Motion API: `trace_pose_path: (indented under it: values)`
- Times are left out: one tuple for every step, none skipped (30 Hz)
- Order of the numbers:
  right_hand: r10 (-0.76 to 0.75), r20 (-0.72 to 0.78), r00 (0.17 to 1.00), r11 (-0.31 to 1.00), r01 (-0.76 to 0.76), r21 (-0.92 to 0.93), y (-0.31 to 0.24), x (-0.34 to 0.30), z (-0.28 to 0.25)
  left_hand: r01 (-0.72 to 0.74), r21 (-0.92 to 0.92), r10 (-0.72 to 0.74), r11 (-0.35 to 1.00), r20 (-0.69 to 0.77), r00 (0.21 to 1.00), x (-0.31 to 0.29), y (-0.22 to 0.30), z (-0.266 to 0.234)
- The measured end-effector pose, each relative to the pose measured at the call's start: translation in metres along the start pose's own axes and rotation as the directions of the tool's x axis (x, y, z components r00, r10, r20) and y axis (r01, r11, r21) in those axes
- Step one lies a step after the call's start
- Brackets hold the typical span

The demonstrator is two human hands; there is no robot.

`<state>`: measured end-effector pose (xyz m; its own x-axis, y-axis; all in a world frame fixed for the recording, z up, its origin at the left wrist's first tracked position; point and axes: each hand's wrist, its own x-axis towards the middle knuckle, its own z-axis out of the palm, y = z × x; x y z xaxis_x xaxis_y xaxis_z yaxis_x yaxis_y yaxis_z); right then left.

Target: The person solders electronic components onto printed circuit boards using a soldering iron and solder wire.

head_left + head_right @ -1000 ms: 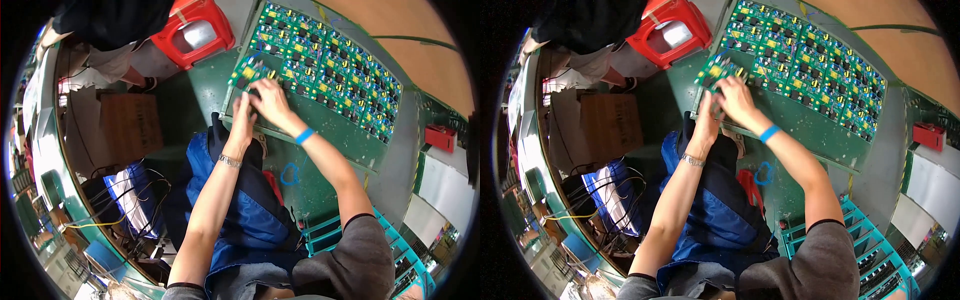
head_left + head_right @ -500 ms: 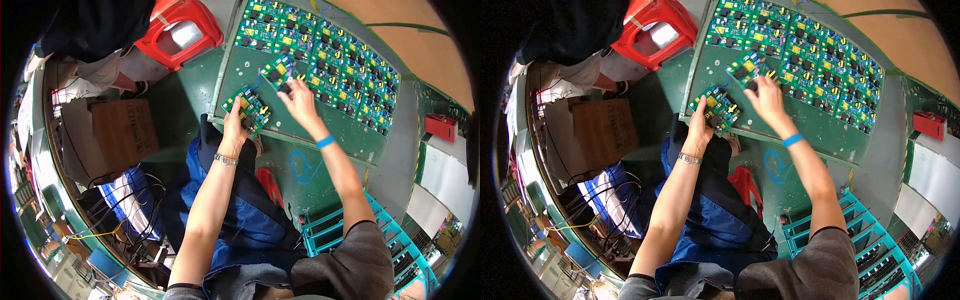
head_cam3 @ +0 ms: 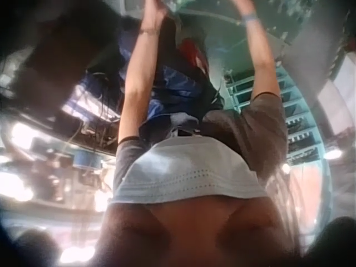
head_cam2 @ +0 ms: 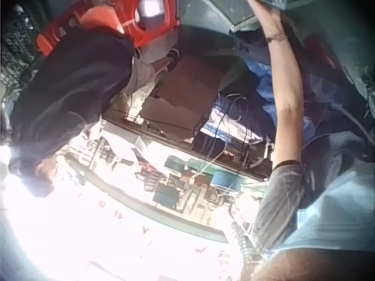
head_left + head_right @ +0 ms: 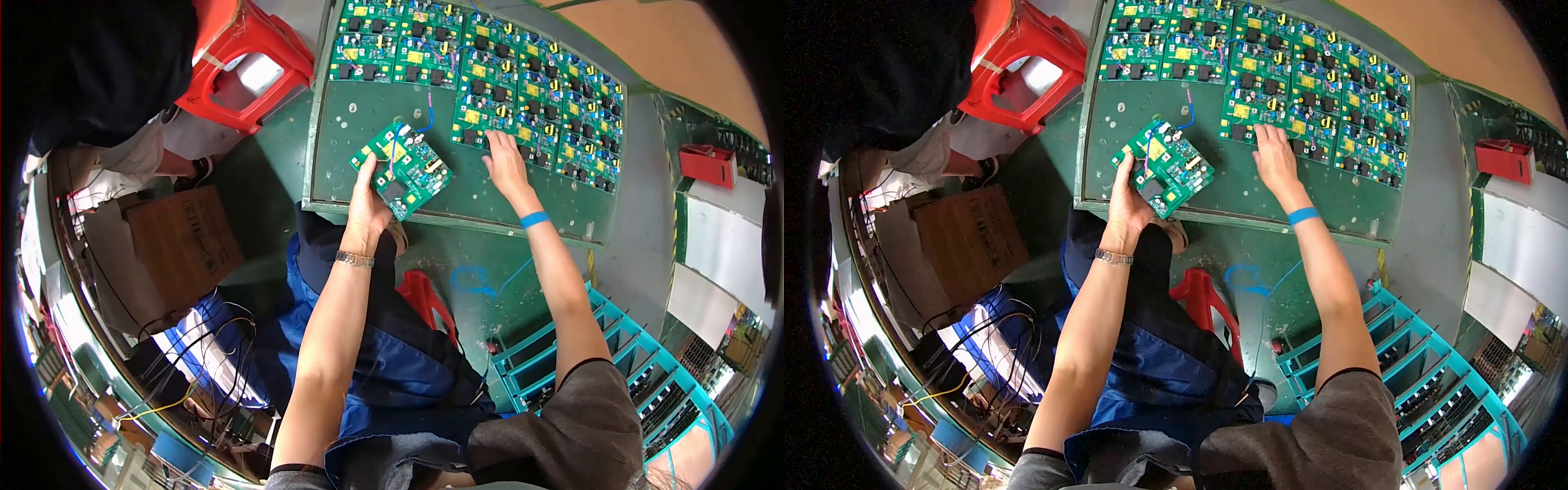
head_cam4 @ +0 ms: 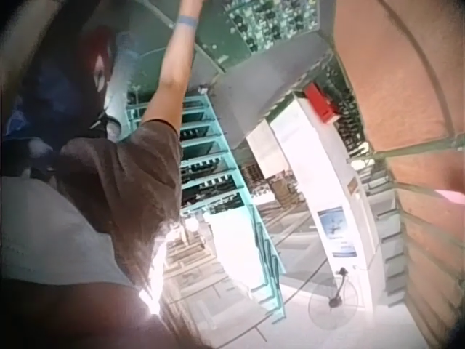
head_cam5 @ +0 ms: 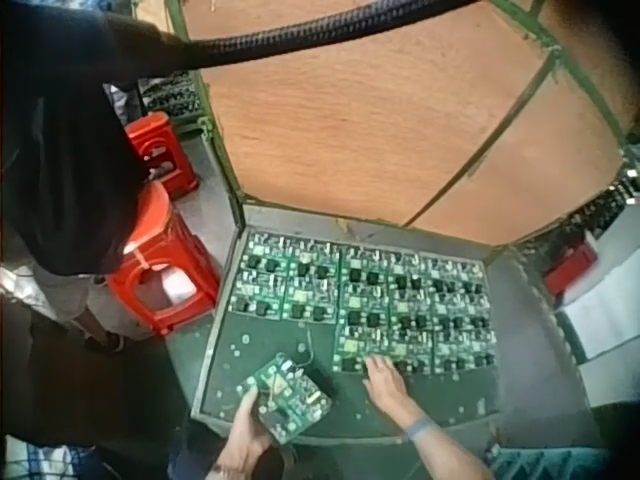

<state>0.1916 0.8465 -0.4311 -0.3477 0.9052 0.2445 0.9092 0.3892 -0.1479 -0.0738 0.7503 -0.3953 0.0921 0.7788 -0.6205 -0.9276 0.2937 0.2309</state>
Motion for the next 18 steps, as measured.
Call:
trace_pose_path:
  values:
    - [-0.039,0.109,0.993,0.996,0.029,0.087,0.005,0.003,-0.004,0.001,0.005,-0.001,1.0,-0.021,1.0,0.001,-0.001,-0.001]
    - [-0.085,0.213,0.973,0.983,0.047,0.176,0.008,0.004,-0.007,-0.023,0.021,0.024,1.0,-0.055,0.998,0.002,-0.005,0.003]
    - [-0.08,0.213,0.974,0.984,0.043,0.174,0.007,-0.002,-0.011,-0.019,0.023,0.021,1.0,-0.054,0.998,0.005,-0.007,0.001]
    - [0.036,0.261,0.965,0.934,-0.125,0.335,-0.026,0.001,-0.03,-0.048,0.037,0.05,0.998,-0.062,0.997,0.008,-0.004,-0.012]
    - [0.142,0.327,0.934,0.837,-0.29,0.464,-0.055,0.003,-0.053,-0.071,0.046,0.073,0.996,-0.06,0.995,0.01,-0.003,-0.018]
    - [0.147,0.329,0.933,0.778,-0.315,0.544,-0.08,0.001,-0.078,-0.054,0.094,0.061,0.994,-0.069,0.996,0.01,-0.006,-0.017]
    - [0.158,0.331,0.93,0.711,-0.34,0.615,-0.103,-0.006,-0.094,-0.045,0.096,0.051,0.994,-0.068,0.996,0.011,-0.011,-0.015]
    - [0.115,0.241,0.964,0.766,-0.241,0.596,-0.117,-0.014,-0.098,-0.031,0.121,0.034,0.992,-0.022,0.999,0.012,-0.017,-0.007]
    - [0.066,0.154,0.986,0.812,-0.143,0.565,-0.128,-0.021,-0.097,-0.017,0.147,0.014,0.989,0.022,1.0,0.014,-0.022,-0.002]
    - [0.041,0.097,0.994,0.842,-0.086,0.533,-0.14,-0.024,-0.095,0.028,0.102,-0.032,0.994,0.041,0.999,0.015,-0.024,0.002]
    - [0.01,0.043,0.999,0.867,-0.03,0.498,-0.149,-0.026,-0.094,0.072,0.056,-0.075,0.996,0.059,0.995,0.014,-0.026,0.005]
    - [0.018,0.107,0.994,0.875,-0.068,0.48,-0.156,-0.028,-0.097,0.084,0.04,-0.086,0.996,0.067,0.994,0.014,-0.029,0.007]
    - [-0.008,0.112,0.994,0.863,-0.05,0.502,-0.158,-0.027,-0.103,0.089,0.023,-0.09,0.996,0.069,0.994,0.012,-0.029,0.006]
    - [0.029,0.123,0.992,0.828,-0.093,0.553,-0.15,-0.02,-0.118,0.097,-0.008,-0.096,0.995,0.091,0.991,0.007,-0.029,0.011]
    - [0.064,0.136,0.989,0.788,-0.134,0.602,-0.136,-0.015,-0.13,0.146,-0.033,-0.145,0.989,0.048,0.988,0.011,-0.028,0.004]
    - [0.133,0.093,0.987,0.826,-0.162,0.541,-0.106,-0.012,-0.129,0.154,-0.018,-0.153,0.988,0.028,0.988,0.009,-0.026,0.01]
    - [0.197,0.045,0.979,0.858,-0.194,0.476,-0.07,-0.005,-0.125,0.162,-0.007,-0.162,0.987,0.009,0.987,0.005,-0.023,0.016]
    - [0.256,0.04,0.966,0.922,-0.256,0.291,-0.034,-0.005,-0.107,0.168,-0.01,-0.168,0.986,0.032,0.985,0.005,-0.02,0.012]
